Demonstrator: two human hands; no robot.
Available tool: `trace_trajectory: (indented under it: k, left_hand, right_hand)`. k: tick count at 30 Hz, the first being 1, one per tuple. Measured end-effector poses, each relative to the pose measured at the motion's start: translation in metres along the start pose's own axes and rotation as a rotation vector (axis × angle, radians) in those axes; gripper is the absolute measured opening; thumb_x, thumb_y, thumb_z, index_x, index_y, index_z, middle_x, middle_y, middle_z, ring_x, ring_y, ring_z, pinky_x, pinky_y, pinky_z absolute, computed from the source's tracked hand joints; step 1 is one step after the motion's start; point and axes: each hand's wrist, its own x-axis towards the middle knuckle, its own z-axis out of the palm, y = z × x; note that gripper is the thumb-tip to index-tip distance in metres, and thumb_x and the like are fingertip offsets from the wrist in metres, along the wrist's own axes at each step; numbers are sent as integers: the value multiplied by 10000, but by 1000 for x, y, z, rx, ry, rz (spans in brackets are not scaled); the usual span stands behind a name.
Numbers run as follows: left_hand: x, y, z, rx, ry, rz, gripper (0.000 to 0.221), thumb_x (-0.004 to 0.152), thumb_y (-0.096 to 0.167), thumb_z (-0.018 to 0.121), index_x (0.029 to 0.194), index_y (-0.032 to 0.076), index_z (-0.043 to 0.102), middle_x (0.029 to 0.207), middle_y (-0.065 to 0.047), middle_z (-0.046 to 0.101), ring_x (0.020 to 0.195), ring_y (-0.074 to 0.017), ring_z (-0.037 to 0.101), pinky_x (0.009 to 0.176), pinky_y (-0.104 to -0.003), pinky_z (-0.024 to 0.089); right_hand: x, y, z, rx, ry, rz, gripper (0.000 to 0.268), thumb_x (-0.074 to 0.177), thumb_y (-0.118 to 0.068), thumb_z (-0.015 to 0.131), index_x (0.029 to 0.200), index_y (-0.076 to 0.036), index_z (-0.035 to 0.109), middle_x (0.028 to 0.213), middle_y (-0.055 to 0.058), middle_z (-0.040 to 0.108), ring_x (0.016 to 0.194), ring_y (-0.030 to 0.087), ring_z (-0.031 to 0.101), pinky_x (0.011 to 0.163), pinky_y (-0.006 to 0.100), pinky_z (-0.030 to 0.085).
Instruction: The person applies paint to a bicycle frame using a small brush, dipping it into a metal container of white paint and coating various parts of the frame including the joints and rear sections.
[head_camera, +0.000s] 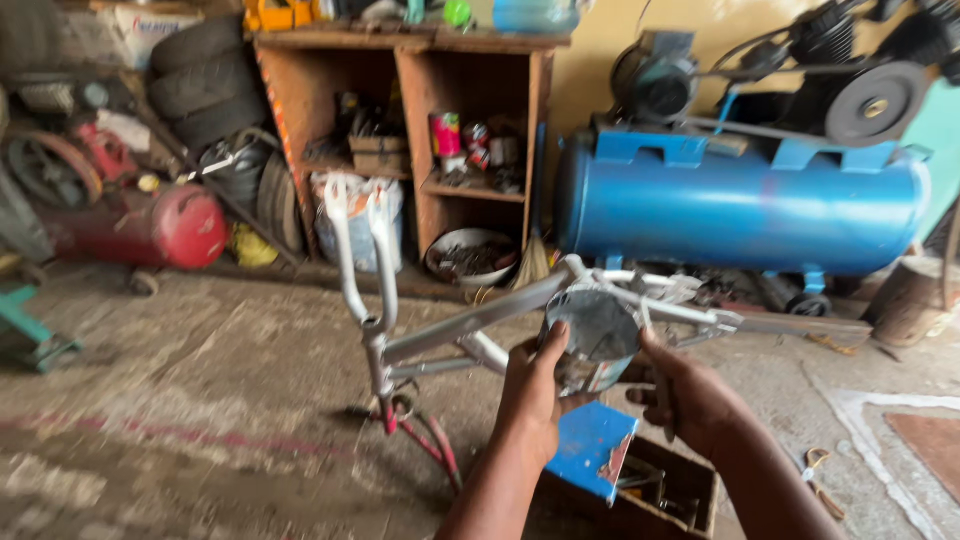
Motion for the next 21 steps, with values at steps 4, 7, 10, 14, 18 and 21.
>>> trace_trajectory:
  k: [4, 7, 10, 14, 18, 21]
  left_hand:
    - [11, -19, -16, -11, 55, -17, 655, 869, 585, 637, 1334, 140, 513, 1157, -75, 645, 981, -216, 694, 755, -431, 622]
    - [28, -52, -53, 133, 85, -39, 697, 825, 624, 670, 1335, 165, 545, 1116, -58, 643, 935, -195, 675, 728, -397, 595]
    - [51, -96, -134, 446, 197, -160, 654, 770, 520, 794, 1265, 138, 602, 1058, -42, 659, 899, -195, 636, 721, -385, 559]
    - [85, -160, -278, 467, 594, -171, 596, 735, 406, 826, 1151, 6, 680, 1033, -157, 701, 894, -299, 670, 721, -514, 552]
    - [135, -195, -387, 938, 1138, 259, 1056, 631, 453, 993, 1343, -101, 443, 1317, -361, 539, 1199, -508, 560, 969, -552, 474]
    - [161, -184, -418, 929, 985, 337, 810, 786, 453, 871, 1376, 0, 552, 1290, -241, 633, 1175, -402, 612, 972, -494, 478]
  right_hand:
    - [14, -3, -2, 107, -79, -112, 426, 953, -468, 625, 1037, -56, 556, 801, 91, 561, 633, 160, 536, 464, 279, 378]
    - [21, -14, -17, 188, -45, -127, 380, 966, -443, 620, 1030, -80, 529, 759, 50, 533, 613, 139, 523, 460, 260, 367]
    - [24, -25, -30, 210, 10, -180, 379, 984, -423, 616, 1006, -75, 466, 757, 46, 536, 626, 140, 541, 456, 249, 348]
    - [29, -29, -67, 152, 113, -285, 339, 1003, -443, 564, 1017, -122, 455, 756, 16, 477, 637, 119, 496, 469, 239, 344]
    - [52, -30, -131, 122, 49, -401, 618, 1075, -609, 483, 1108, 1, 579, 761, -67, 377, 610, 80, 395, 414, 267, 328]
    - [49, -25, -174, 59, 197, -418, 779, 1111, -671, 406, 1202, 91, 536, 804, -32, 439, 639, 37, 341, 438, 192, 239]
